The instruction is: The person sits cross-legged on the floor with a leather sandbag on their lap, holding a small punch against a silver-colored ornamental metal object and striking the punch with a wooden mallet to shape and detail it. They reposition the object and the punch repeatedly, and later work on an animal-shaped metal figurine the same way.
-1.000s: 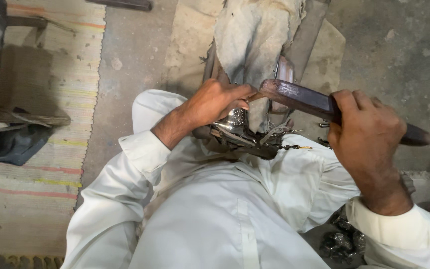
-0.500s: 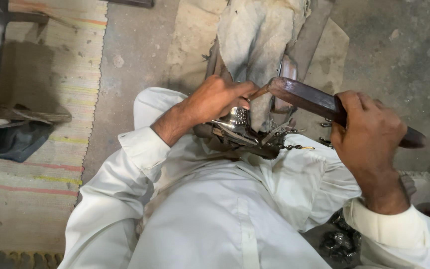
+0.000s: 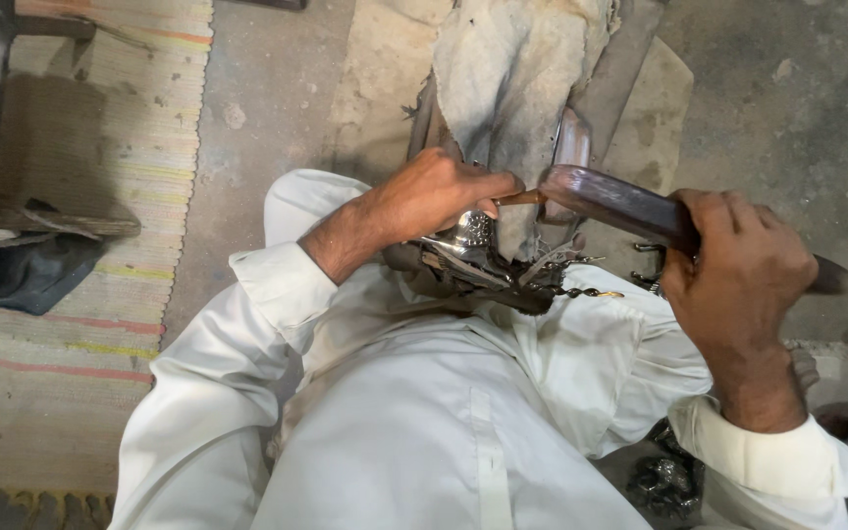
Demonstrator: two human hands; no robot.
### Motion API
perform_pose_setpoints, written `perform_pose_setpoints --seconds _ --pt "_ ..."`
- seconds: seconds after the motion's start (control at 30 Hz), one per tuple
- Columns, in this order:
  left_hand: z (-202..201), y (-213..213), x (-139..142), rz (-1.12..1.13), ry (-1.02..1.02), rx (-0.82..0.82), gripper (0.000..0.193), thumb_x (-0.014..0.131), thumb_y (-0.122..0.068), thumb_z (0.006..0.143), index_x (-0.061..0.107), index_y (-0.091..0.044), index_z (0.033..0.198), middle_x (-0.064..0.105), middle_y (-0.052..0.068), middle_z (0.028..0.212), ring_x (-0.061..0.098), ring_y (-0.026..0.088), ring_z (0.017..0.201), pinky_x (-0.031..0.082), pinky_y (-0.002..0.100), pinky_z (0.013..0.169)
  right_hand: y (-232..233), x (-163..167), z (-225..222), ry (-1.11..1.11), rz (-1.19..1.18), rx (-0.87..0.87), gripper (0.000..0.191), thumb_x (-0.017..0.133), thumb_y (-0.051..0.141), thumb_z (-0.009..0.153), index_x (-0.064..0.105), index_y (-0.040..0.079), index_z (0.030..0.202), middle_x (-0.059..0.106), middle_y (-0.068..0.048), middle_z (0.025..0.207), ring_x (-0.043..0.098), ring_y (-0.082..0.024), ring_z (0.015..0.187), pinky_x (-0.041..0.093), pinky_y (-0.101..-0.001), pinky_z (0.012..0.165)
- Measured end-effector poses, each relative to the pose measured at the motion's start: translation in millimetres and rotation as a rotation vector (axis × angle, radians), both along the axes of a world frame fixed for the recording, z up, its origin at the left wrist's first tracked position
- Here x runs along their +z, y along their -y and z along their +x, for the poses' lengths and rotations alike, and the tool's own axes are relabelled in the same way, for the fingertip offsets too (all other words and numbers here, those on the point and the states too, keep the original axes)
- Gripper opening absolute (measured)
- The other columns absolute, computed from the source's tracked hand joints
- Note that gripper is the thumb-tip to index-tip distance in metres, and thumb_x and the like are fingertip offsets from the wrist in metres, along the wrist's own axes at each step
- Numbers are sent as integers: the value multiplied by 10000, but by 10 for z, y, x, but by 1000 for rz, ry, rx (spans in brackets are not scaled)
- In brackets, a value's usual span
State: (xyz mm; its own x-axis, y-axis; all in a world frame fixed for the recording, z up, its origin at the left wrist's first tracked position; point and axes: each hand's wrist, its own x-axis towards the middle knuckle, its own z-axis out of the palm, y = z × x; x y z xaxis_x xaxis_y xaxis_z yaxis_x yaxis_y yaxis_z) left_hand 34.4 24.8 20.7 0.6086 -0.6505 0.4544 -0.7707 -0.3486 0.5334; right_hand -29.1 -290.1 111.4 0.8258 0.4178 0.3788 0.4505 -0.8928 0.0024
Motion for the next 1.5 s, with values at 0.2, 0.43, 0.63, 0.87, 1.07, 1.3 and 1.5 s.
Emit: perform_pose_setpoints --seconds 0.2,0.43,0.63,0.87,1.07,1.3,1.5 --pt "24 12 -10 19 -100 37 244 768 -166 925 632 -100 1117 690 153 739 690 382 688 512 466 587 46 -49 28 -110 172 -61 311 771 52 811 652 70 1099 668 -135 923 666 -361 815 499 -460 716" --pt "8 -28 -18 -41 -152 30 232 734 -119 936 611 -79 1129 697 153 777 708 367 758 521 466 629 63 -184 51 -208 33 -95 245 774 85 885 644 100 1093 669 -128 876 663 -362 796 488 -467 735" --pt "-2 -88 81 -165 -174 16 307 760 -93 940 600 -46 1197 750 134 873 741 310 754 538 427 648 149 -187 36 -343 155 -174 297 751 104 895 645 102 1173 672 -133 838 678 -357 751 488 -468 705" --pt "91 -61 98 -44 -195 -42 308 780 -61 900 614 -56 1159 695 163 766 679 338 651 489 448 587 137 -392 44 -187 236 -39 245 763 98 949 646 81 1163 689 -149 916 689 -369 798 511 -426 725" --pt "125 -57 101 24 -148 -101 283 757 -32 892 615 -59 1135 662 155 709 676 342 655 480 458 586 66 -339 -27 -10 261 -37 304 713 10 840 644 55 1133 676 -150 999 682 -370 904 528 -420 799" --pt "55 -143 88 -87 -149 -91 232 742 -89 963 640 -84 1171 665 162 763 654 357 673 485 458 608 -18 -112 -8 6 158 13 287 723 8 842 666 54 1120 661 -133 977 654 -357 855 499 -415 766" --pt "54 -143 57 -68 -145 -65 237 724 -161 975 642 -97 1188 662 146 740 645 337 637 471 448 582 -79 22 63 -59 279 14 271 749 43 856 644 29 1105 658 -139 916 680 -334 799 519 -407 715"
